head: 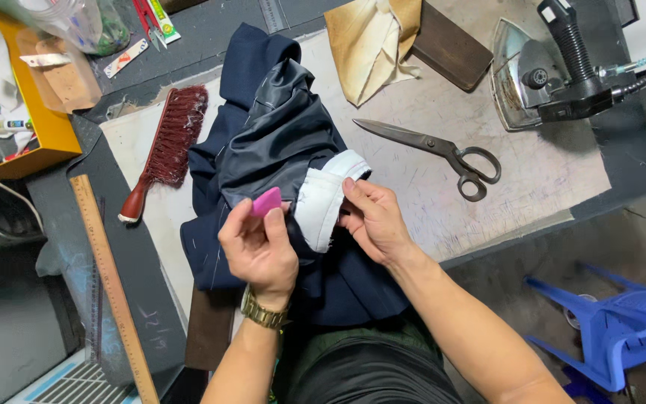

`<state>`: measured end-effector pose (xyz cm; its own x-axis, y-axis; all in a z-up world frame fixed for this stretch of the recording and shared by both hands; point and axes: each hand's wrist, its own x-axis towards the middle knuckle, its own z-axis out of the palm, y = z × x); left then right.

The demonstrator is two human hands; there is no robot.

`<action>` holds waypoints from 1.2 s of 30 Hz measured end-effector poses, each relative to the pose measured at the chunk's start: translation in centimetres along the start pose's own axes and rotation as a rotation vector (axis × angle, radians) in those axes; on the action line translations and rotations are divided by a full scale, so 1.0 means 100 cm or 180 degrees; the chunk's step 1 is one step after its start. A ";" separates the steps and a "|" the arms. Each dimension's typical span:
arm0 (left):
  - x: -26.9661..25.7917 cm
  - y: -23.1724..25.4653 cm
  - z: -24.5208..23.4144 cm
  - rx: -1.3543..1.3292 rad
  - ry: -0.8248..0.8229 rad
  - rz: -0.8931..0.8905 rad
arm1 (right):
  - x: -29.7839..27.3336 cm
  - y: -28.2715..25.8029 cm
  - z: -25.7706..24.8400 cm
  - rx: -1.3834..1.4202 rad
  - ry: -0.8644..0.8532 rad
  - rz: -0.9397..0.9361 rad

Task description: The person marks the interior lining of a suit jacket sleeve using a piece of chalk.

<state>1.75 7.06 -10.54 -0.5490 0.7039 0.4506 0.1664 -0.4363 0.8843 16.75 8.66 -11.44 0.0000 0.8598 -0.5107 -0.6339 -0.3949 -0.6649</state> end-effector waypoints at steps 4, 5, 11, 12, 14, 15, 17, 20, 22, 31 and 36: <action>-0.004 -0.013 -0.002 0.0045 0.0065 -0.0198 | 0.002 0.006 -0.011 0.0228 -0.0017 0.0090; -0.003 -0.012 -0.005 0.0041 0.0028 -0.0206 | 0.000 0.004 -0.010 0.0253 0.0009 0.0080; 0.027 -0.012 -0.023 0.0509 0.0276 0.0085 | -0.002 0.004 -0.011 0.0414 -0.0058 0.0027; 0.033 -0.016 -0.026 0.0534 0.0234 -0.0030 | -0.005 0.003 -0.008 0.0456 -0.0080 0.0087; 0.042 -0.023 -0.032 0.0557 0.0192 -0.0153 | -0.012 0.001 -0.004 0.0494 -0.0096 0.0148; 0.045 -0.025 -0.034 0.0518 0.0172 -0.0274 | -0.016 -0.001 -0.002 0.0498 -0.0197 0.0191; 0.047 -0.029 -0.040 0.0483 0.0156 -0.0397 | -0.022 -0.002 0.001 0.0501 -0.0299 0.0238; 0.044 -0.026 -0.051 0.0481 0.0206 -0.0575 | -0.031 -0.003 0.000 0.0527 -0.0370 0.0235; 0.043 -0.018 -0.057 0.0402 0.0483 -0.0716 | -0.039 -0.005 0.001 0.0541 -0.0415 0.0240; 0.022 0.008 -0.089 0.0153 0.0864 -0.0685 | -0.048 -0.006 -0.005 0.0761 -0.0359 0.0384; 0.018 0.021 -0.090 0.0551 0.1002 -0.0810 | -0.064 -0.021 0.008 0.0752 -0.0210 0.0762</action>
<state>-6.24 2.40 -8.92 -0.8086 0.5601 0.1803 0.1137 -0.1519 0.9818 17.45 4.26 -6.39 -0.2157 0.7738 -0.5955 -0.7716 -0.5089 -0.3817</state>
